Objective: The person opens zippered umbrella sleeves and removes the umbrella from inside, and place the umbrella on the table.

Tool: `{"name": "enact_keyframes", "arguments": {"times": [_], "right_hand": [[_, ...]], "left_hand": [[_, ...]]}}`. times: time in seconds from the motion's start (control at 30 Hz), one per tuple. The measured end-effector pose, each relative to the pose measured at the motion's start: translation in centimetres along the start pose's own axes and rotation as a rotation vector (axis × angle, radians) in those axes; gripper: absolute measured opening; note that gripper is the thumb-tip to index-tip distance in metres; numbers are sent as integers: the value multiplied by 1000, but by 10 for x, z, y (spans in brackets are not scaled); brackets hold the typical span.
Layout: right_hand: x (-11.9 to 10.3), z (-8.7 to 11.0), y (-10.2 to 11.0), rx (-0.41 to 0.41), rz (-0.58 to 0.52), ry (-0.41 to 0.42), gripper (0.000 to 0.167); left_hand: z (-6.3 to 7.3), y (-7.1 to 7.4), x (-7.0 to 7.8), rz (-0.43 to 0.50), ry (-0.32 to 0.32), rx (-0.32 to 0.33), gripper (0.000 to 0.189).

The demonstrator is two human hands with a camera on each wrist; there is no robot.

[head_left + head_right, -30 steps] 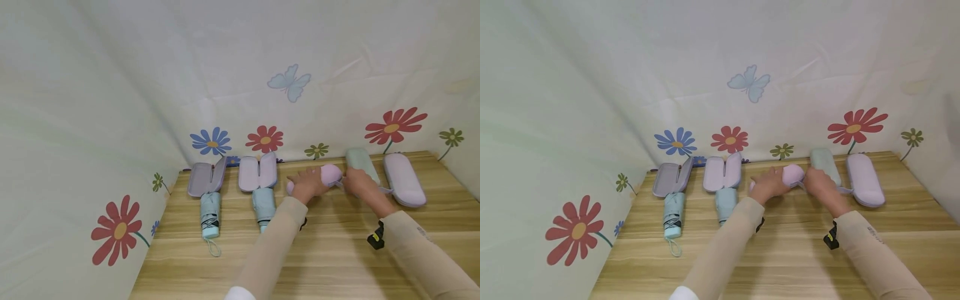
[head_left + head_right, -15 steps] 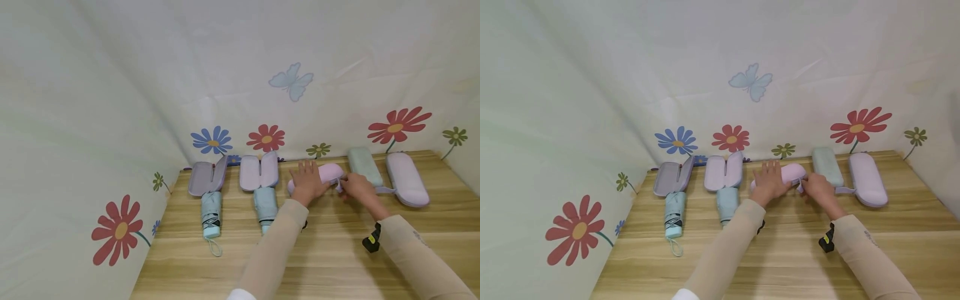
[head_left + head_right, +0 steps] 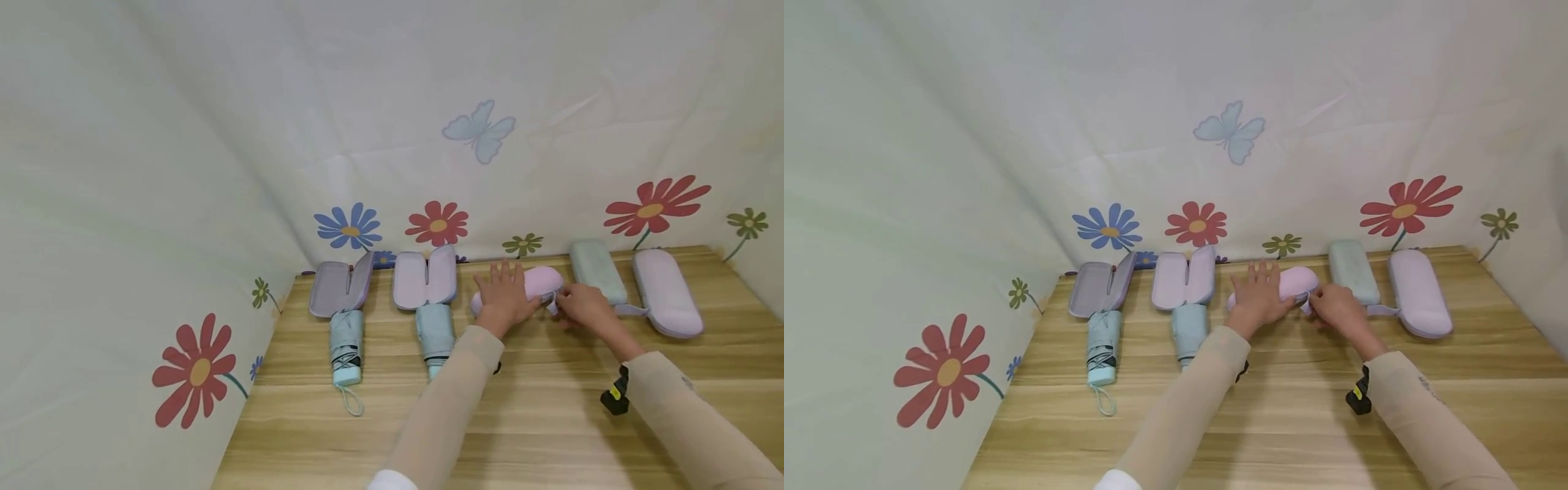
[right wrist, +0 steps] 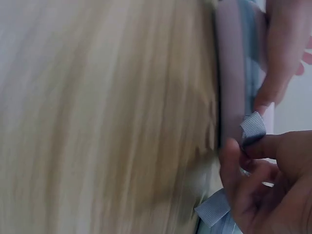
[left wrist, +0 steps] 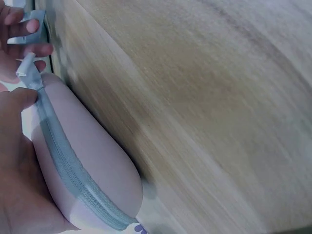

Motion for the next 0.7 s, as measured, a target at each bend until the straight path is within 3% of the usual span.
{"name": "enact_keyframes", "arguments": {"times": [0.17,0.3,0.47,0.7], "right_hand": [[-1,4,2,113,158,-42,28],[-5,5,-1,204,267,-17,22],[-12,9,1,352,394,63,17],[-14,6,3,385,512,198,17]], "left_hand": [[-4,-3,-1,22,-21,-12,84],[-3,-4,-3,33,-33,-13,83],[-6,-3,-6,62,-46,-29,83],[-6,-2,-7,73,-52,-41,83]]}}
Point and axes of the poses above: each hand's wrist, its own z-axis away from the middle knuckle, its own y-axis out of the back of the hand, x = y × z, the point moved 5 cm from there along -z, towards the middle knuckle, and after that the axes turned 14 degrees about -x, right-handed, at the moved point
